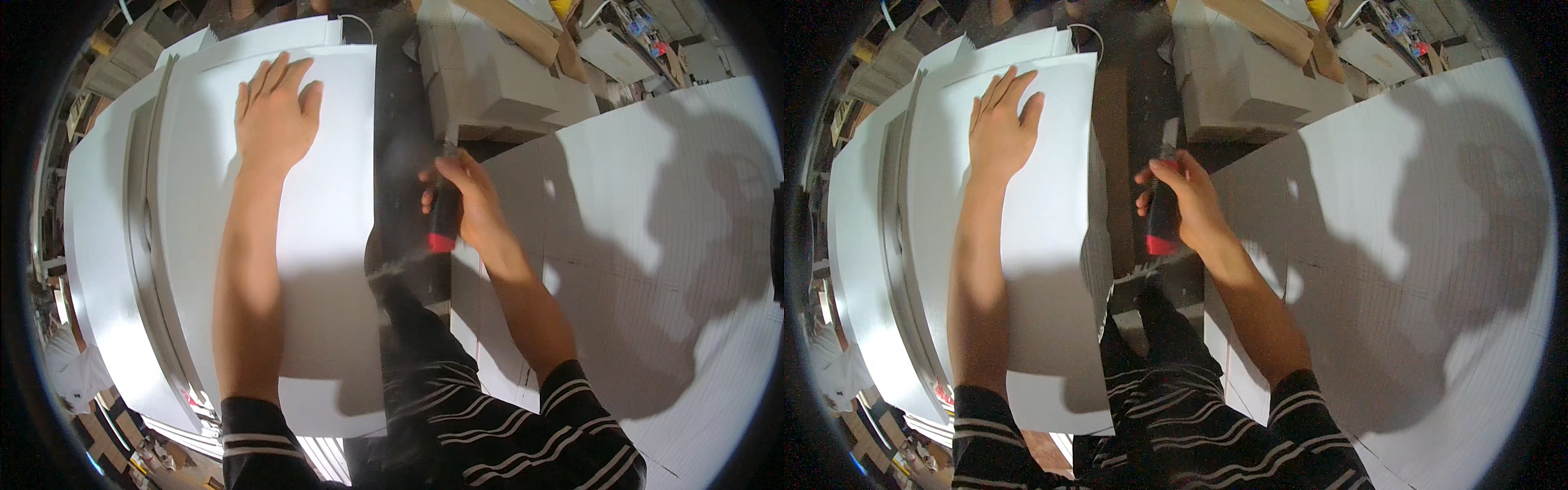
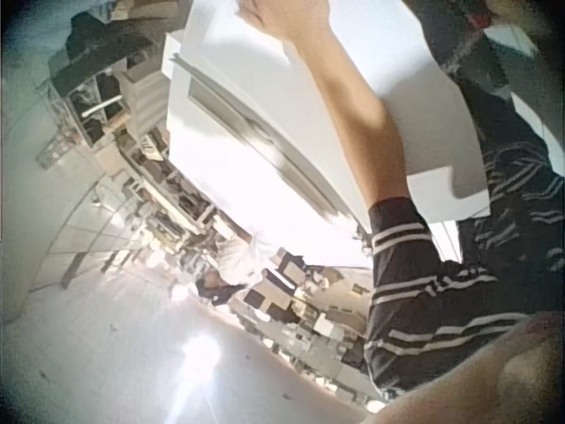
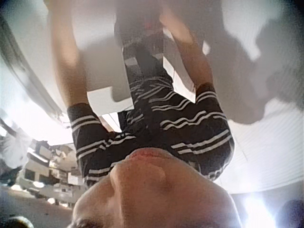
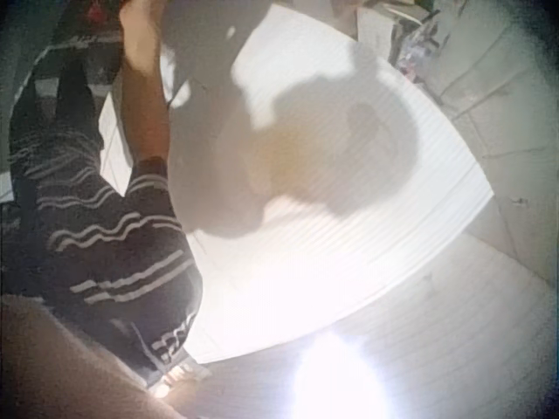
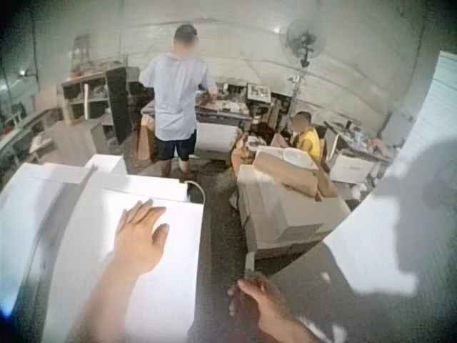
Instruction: The person uses a utility knife to cut large white sheets on a workbench. They score the sheets along straight lines and snap them apart, repeating the process on multiple sheets. The cut pieces are set aside on the bench.
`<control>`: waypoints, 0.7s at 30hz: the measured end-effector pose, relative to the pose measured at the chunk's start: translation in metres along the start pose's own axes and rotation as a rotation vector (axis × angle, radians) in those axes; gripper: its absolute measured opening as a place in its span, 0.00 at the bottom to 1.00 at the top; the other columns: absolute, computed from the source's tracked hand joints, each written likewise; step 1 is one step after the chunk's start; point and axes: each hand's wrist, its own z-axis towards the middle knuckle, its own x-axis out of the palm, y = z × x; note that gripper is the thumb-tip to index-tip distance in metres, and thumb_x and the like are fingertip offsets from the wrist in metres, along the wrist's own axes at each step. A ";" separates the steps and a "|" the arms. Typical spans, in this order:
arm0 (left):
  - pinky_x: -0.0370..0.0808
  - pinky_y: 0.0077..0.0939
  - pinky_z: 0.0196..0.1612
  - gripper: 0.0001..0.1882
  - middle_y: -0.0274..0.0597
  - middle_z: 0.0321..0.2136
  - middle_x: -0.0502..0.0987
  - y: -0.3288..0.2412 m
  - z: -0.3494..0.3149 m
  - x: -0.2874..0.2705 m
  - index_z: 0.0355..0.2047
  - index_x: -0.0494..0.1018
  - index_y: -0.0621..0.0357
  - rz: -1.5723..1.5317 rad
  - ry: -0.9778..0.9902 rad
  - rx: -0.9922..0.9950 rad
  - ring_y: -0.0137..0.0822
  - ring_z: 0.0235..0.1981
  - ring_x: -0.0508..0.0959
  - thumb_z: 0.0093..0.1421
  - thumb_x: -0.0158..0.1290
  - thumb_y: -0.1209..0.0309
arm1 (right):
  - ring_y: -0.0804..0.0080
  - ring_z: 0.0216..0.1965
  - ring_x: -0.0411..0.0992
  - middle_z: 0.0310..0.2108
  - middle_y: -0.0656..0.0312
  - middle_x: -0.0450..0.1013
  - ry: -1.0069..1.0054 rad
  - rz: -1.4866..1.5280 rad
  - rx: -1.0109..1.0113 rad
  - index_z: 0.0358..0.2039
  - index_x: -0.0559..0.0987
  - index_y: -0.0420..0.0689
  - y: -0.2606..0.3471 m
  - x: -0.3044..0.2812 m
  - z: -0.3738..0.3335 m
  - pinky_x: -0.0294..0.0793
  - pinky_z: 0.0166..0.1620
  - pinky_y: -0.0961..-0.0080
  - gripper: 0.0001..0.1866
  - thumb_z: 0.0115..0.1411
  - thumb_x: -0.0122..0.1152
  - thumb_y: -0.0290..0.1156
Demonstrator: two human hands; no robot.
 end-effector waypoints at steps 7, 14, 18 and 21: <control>0.58 0.55 0.72 0.20 0.46 0.64 0.73 0.008 0.007 -0.002 0.58 0.78 0.47 -0.018 -0.067 -0.038 0.52 0.69 0.67 0.68 0.54 0.60 | 0.77 0.38 0.74 0.42 0.61 0.78 -0.018 -0.532 -0.537 0.65 0.68 0.47 0.023 0.025 0.132 0.75 0.41 0.77 0.21 0.74 0.53 0.29; 0.58 0.56 0.72 0.20 0.47 0.64 0.73 0.004 0.008 -0.005 0.58 0.78 0.48 -0.021 -0.073 -0.036 0.53 0.69 0.67 0.67 0.55 0.61 | 0.83 0.41 0.70 0.44 0.65 0.79 0.127 -0.815 -0.694 0.65 0.71 0.44 0.045 0.039 0.174 0.71 0.45 0.83 0.20 0.75 0.50 0.27; 0.58 0.56 0.72 0.20 0.47 0.64 0.73 0.001 0.007 -0.006 0.57 0.78 0.48 -0.039 -0.075 -0.038 0.53 0.68 0.67 0.67 0.55 0.62 | 0.84 0.35 0.68 0.39 0.67 0.78 0.111 -0.878 -0.748 0.61 0.75 0.42 0.049 0.044 0.170 0.70 0.41 0.83 0.18 0.74 0.51 0.27; 0.58 0.56 0.71 0.20 0.47 0.64 0.73 0.000 0.007 -0.006 0.57 0.78 0.48 -0.039 -0.079 -0.034 0.53 0.68 0.67 0.66 0.56 0.62 | 0.84 0.31 0.66 0.36 0.67 0.79 0.084 -0.950 -0.763 0.60 0.77 0.43 0.051 0.046 0.172 0.70 0.39 0.82 0.17 0.73 0.52 0.27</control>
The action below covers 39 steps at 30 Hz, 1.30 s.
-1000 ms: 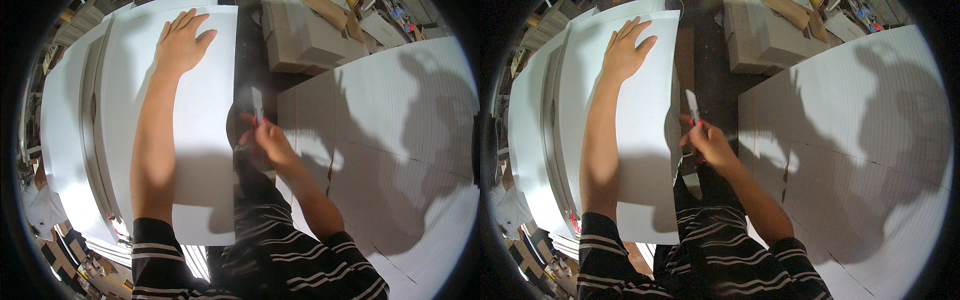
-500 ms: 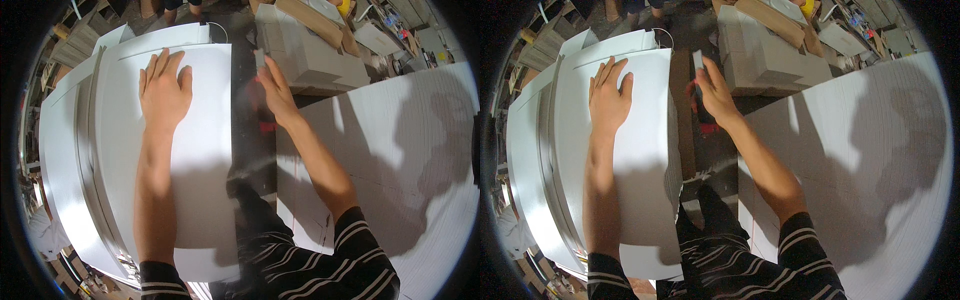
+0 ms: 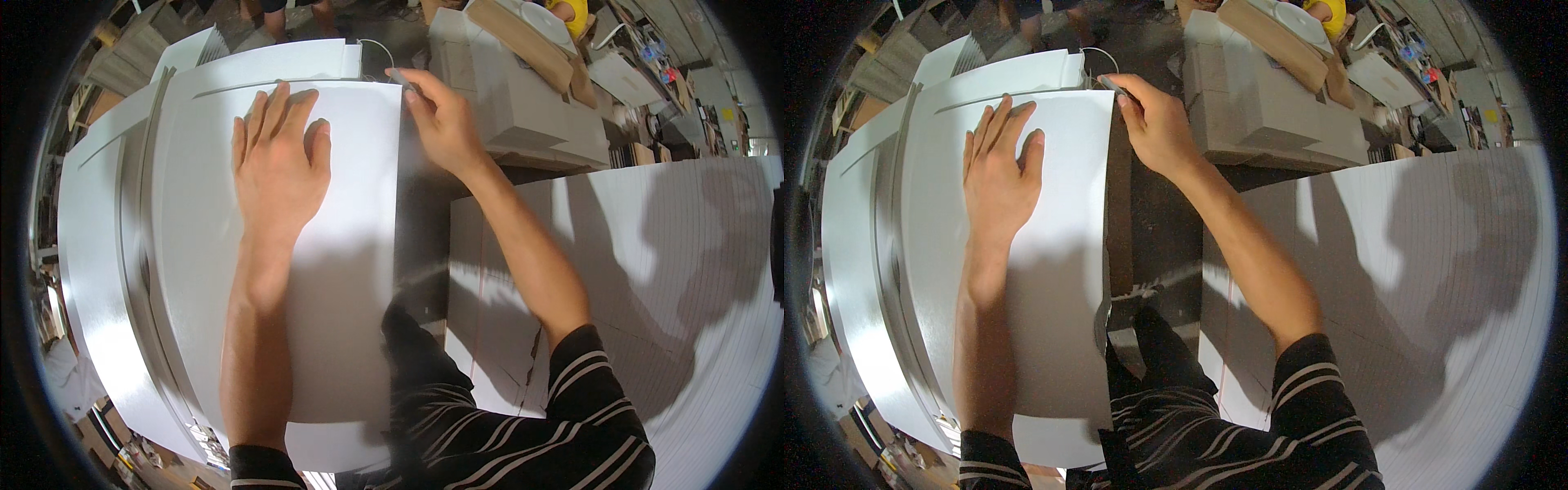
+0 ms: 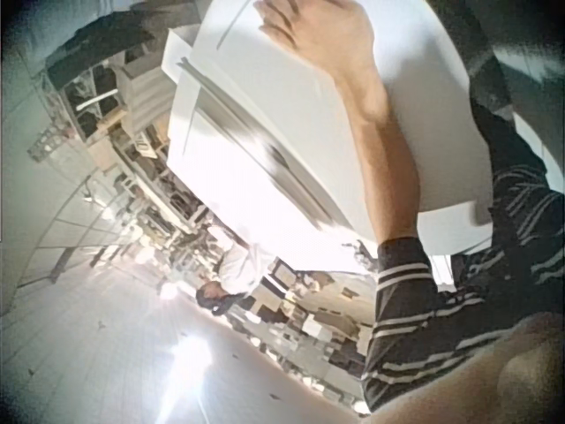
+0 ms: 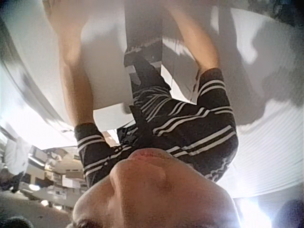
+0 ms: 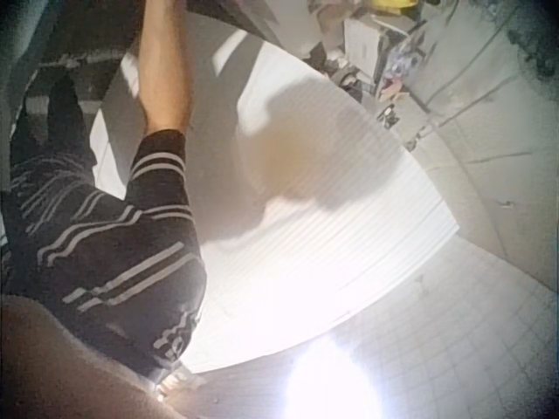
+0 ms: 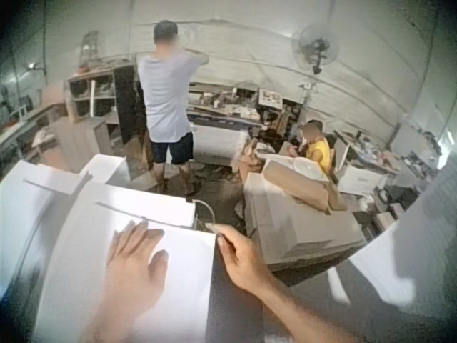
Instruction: The person uses a utility knife to cut large white sheets on a workbench. They score the sheets along straight lines and snap them apart, repeating the process on multiple sheets. The cut pieces are set aside on the bench.
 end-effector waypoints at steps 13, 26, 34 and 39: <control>0.61 0.57 0.70 0.20 0.47 0.63 0.74 0.007 -0.007 -0.004 0.57 0.78 0.48 0.013 -0.021 0.009 0.53 0.67 0.69 0.65 0.56 0.62 | 0.57 0.33 0.82 0.37 0.50 0.82 0.021 -0.258 -0.206 0.55 0.80 0.49 0.027 -0.002 -0.007 0.79 0.35 0.63 0.15 0.70 0.55 0.26; 0.59 0.56 0.71 0.20 0.47 0.64 0.73 0.015 -0.003 0.000 0.58 0.78 0.47 0.021 -0.019 0.010 0.52 0.68 0.67 0.67 0.55 0.61 | 0.65 0.33 0.79 0.36 0.58 0.82 0.263 -0.253 -0.210 0.61 0.78 0.56 0.121 0.019 -0.184 0.81 0.35 0.65 0.25 0.64 0.61 0.24; 0.58 0.56 0.72 0.20 0.46 0.64 0.73 0.017 0.002 0.006 0.58 0.77 0.46 0.026 0.000 0.007 0.52 0.69 0.67 0.67 0.55 0.61 | 0.78 0.28 0.76 0.45 0.57 0.82 -0.181 0.067 0.054 0.61 0.76 0.46 0.040 0.014 -0.094 0.76 0.30 0.76 0.18 0.72 0.53 0.26; 0.58 0.57 0.71 0.19 0.46 0.64 0.73 0.022 0.005 0.005 0.58 0.78 0.46 0.012 0.005 0.005 0.52 0.69 0.67 0.68 0.55 0.61 | 0.80 0.41 0.76 0.46 0.62 0.81 -0.269 0.163 0.067 0.62 0.75 0.44 0.000 0.043 -0.018 0.74 0.42 0.80 0.17 0.75 0.51 0.27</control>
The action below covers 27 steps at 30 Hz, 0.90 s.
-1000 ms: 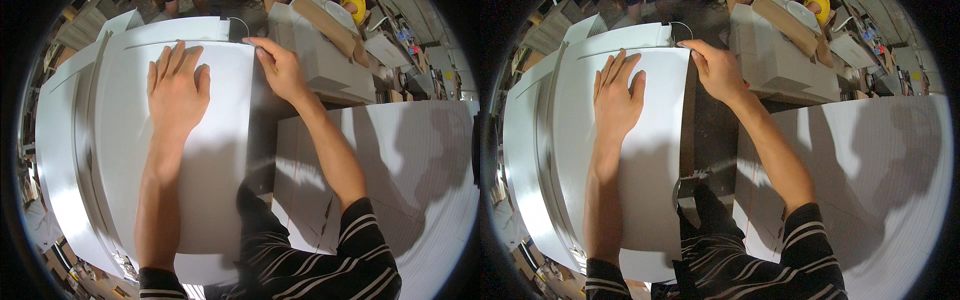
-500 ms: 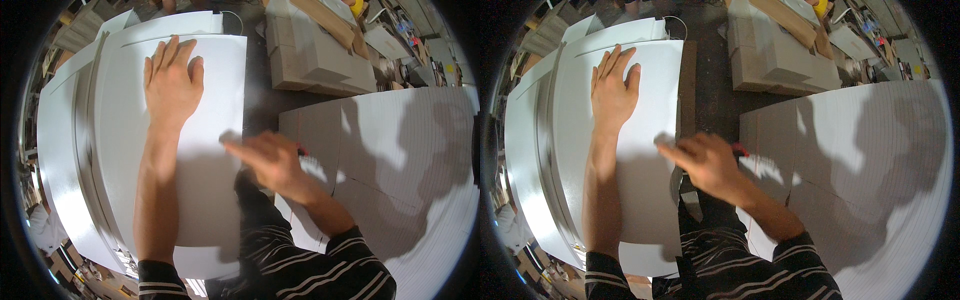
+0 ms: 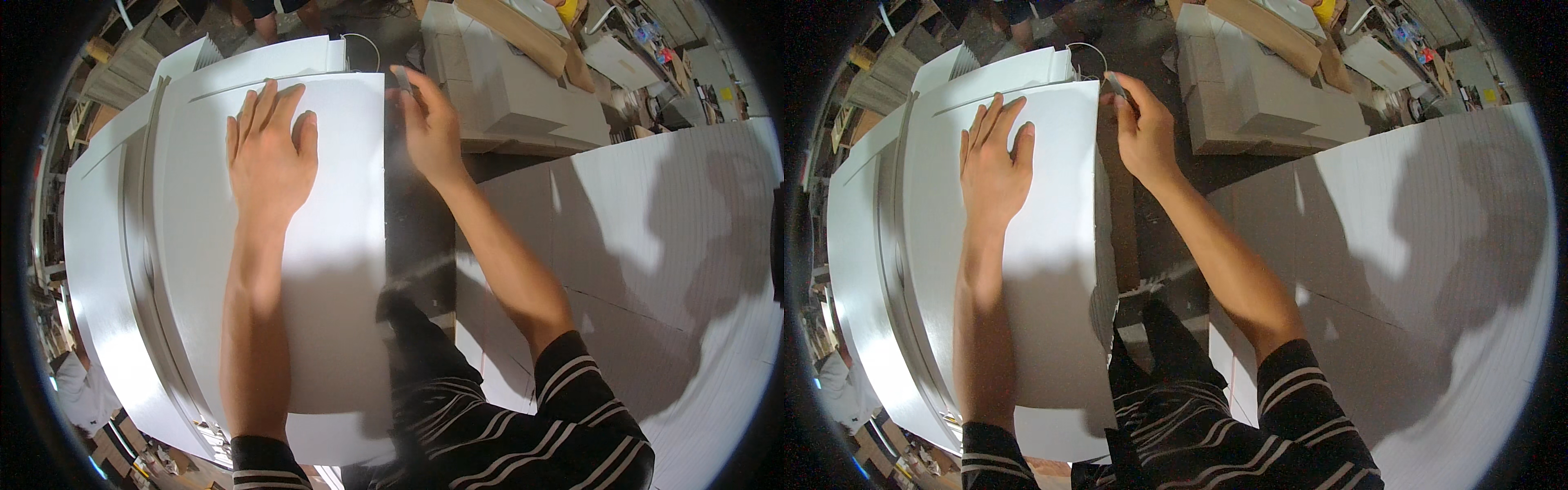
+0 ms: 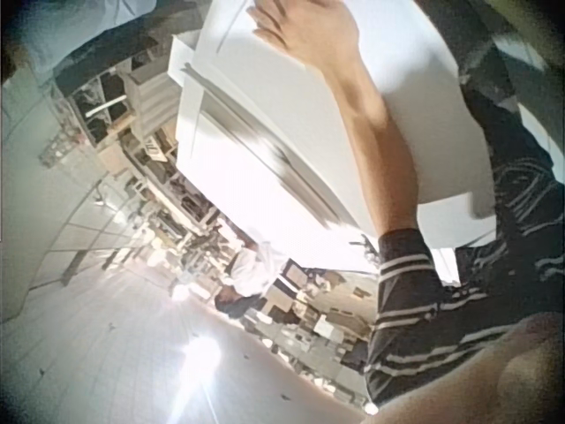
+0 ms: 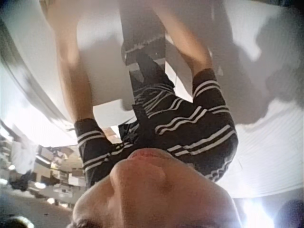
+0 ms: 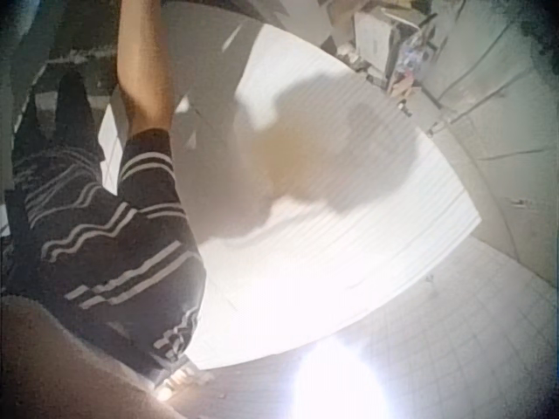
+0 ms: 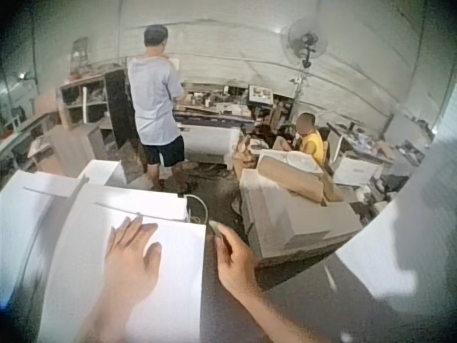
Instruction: The person uses a utility knife to cut large white sheets on a workbench. They score the sheets along straight lines and snap them apart, repeating the process on multiple sheets. The cut pieces are set aside on the bench.
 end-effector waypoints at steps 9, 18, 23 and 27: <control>0.59 0.57 0.71 0.20 0.47 0.64 0.73 -0.006 -0.009 -0.007 0.58 0.78 0.47 0.012 -0.016 0.011 0.53 0.68 0.67 0.68 0.55 0.61 | 0.81 0.40 0.76 0.45 0.61 0.81 0.047 0.034 -0.032 0.61 0.76 0.43 0.008 0.007 0.008 0.74 0.43 0.81 0.17 0.74 0.50 0.24; 0.60 0.57 0.70 0.20 0.48 0.63 0.74 -0.005 -0.010 -0.006 0.58 0.78 0.46 0.001 -0.029 0.018 0.53 0.68 0.68 0.67 0.55 0.61 | 0.78 0.28 0.74 0.39 0.57 0.81 -0.014 -0.061 -0.254 0.58 0.79 0.44 0.015 0.007 -0.009 0.73 0.31 0.77 0.17 0.71 0.53 0.22; 0.60 0.57 0.70 0.20 0.47 0.64 0.73 -0.003 -0.009 -0.003 0.58 0.78 0.46 0.022 -0.047 0.037 0.53 0.68 0.67 0.67 0.55 0.61 | 0.77 0.25 0.72 0.37 0.56 0.81 0.118 -0.090 -0.252 0.59 0.79 0.44 0.037 -0.007 -0.075 0.72 0.28 0.76 0.20 0.69 0.53 0.19; 0.60 0.57 0.71 0.20 0.47 0.64 0.73 -0.003 -0.008 -0.004 0.59 0.78 0.45 0.013 -0.034 0.021 0.53 0.68 0.68 0.67 0.54 0.60 | 0.72 0.28 0.73 0.36 0.55 0.80 0.183 -0.082 -0.308 0.59 0.80 0.44 0.063 -0.014 -0.144 0.75 0.31 0.71 0.21 0.66 0.55 0.18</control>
